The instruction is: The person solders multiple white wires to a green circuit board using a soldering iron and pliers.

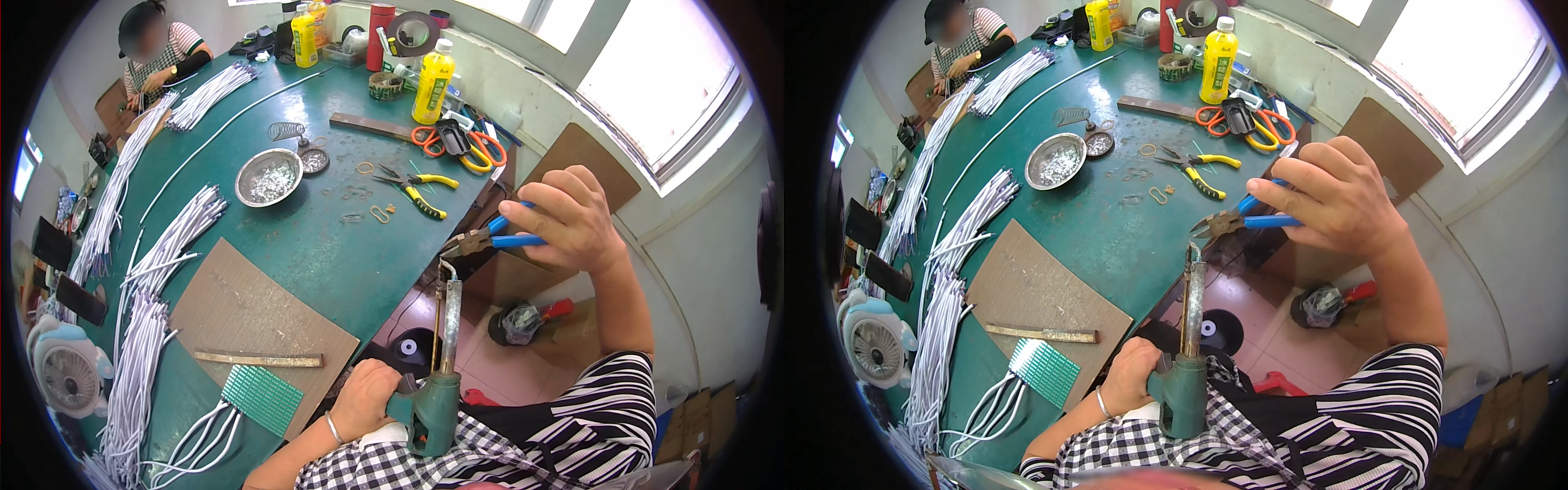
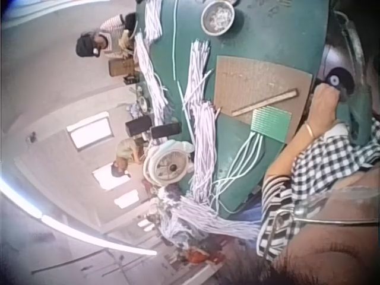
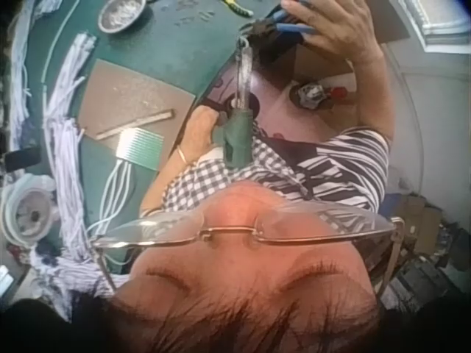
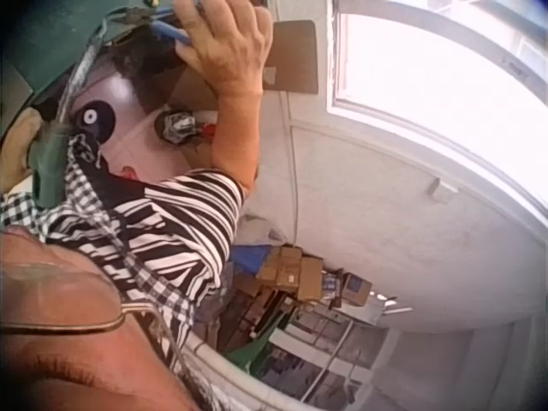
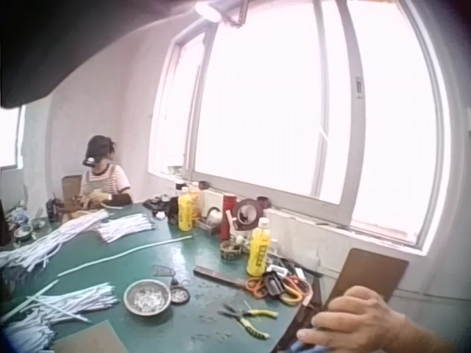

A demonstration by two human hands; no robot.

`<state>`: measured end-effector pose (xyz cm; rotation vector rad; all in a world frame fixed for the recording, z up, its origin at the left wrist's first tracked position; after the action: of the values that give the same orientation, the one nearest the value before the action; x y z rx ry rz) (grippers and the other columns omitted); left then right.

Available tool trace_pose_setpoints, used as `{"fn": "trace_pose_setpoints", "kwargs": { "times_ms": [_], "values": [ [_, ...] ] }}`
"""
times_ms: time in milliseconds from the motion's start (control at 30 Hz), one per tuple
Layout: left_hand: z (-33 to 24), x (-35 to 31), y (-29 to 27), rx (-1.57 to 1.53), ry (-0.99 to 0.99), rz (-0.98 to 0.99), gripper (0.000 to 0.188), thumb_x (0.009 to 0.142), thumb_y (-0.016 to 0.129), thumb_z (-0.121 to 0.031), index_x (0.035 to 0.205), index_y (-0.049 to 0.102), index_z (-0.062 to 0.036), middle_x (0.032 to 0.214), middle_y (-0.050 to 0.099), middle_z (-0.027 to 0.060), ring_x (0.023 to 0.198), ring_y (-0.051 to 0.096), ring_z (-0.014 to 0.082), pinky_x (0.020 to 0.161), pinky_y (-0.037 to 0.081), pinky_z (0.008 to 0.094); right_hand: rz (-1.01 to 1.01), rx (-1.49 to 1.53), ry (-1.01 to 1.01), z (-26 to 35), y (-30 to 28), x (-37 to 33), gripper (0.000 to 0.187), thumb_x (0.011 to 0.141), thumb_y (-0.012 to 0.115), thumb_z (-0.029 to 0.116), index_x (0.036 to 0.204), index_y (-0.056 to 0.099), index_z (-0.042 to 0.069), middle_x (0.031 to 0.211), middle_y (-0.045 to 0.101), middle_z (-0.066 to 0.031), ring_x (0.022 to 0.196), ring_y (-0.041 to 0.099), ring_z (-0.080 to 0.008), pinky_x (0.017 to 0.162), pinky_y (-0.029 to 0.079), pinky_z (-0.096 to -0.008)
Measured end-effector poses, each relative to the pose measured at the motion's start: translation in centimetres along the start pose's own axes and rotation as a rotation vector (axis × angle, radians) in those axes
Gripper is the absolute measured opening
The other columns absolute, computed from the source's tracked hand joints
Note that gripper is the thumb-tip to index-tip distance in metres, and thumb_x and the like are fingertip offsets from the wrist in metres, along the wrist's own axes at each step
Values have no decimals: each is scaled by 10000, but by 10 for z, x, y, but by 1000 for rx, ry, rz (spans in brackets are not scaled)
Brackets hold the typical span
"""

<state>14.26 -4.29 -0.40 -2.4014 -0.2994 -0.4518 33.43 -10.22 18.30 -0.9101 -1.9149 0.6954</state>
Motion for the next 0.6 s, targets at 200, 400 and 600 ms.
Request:
{"fn": "trace_pose_setpoints", "kwargs": {
  "times_ms": [200, 400, 600],
  "values": [
    [-2, 1, -2, 30, 16, -19, 556, 511, 803, -162, 968, 532, 1, 921, 564, 133, 900, 535, 329, 800, 436, 417, 12, -13, 105, -9, -1, -12, 472, 578, 725, 170, 1046, 665, 156, 960, 566, -7, 834, 546, -209, 701, 429, -350],
    [-4, 1, -7, 78, 2, -42, 544, 485, 802, -156, 945, 549, -13, 907, 564, 111, 897, 536, 310, 792, 434, 407, -71, 61, 304, -11, 11, -48, 561, 520, 746, 130, 1072, 650, 93, 948, 568, -57, 768, 553, -237, 655, 451, -356],
    [2, 1, -6, 4, -42, -59, 535, 498, 791, -112, 963, 543, -15, 876, 563, 103, 885, 535, 296, 766, 441, 403, -132, 189, 410, -2, 21, -65, 621, 508, 768, 55, 1111, 620, 42, 909, 575, -92, 716, 561, -250, 601, 477, -341]
  ]
}}
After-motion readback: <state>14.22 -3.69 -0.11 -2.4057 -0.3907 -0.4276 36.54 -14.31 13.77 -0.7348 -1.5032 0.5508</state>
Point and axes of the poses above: each hand's wrist, its own x-axis towards the middle knuckle, its own y-axis out of the palm, z = x × y, the point moved 9 cm from there along x, towards the middle knuckle
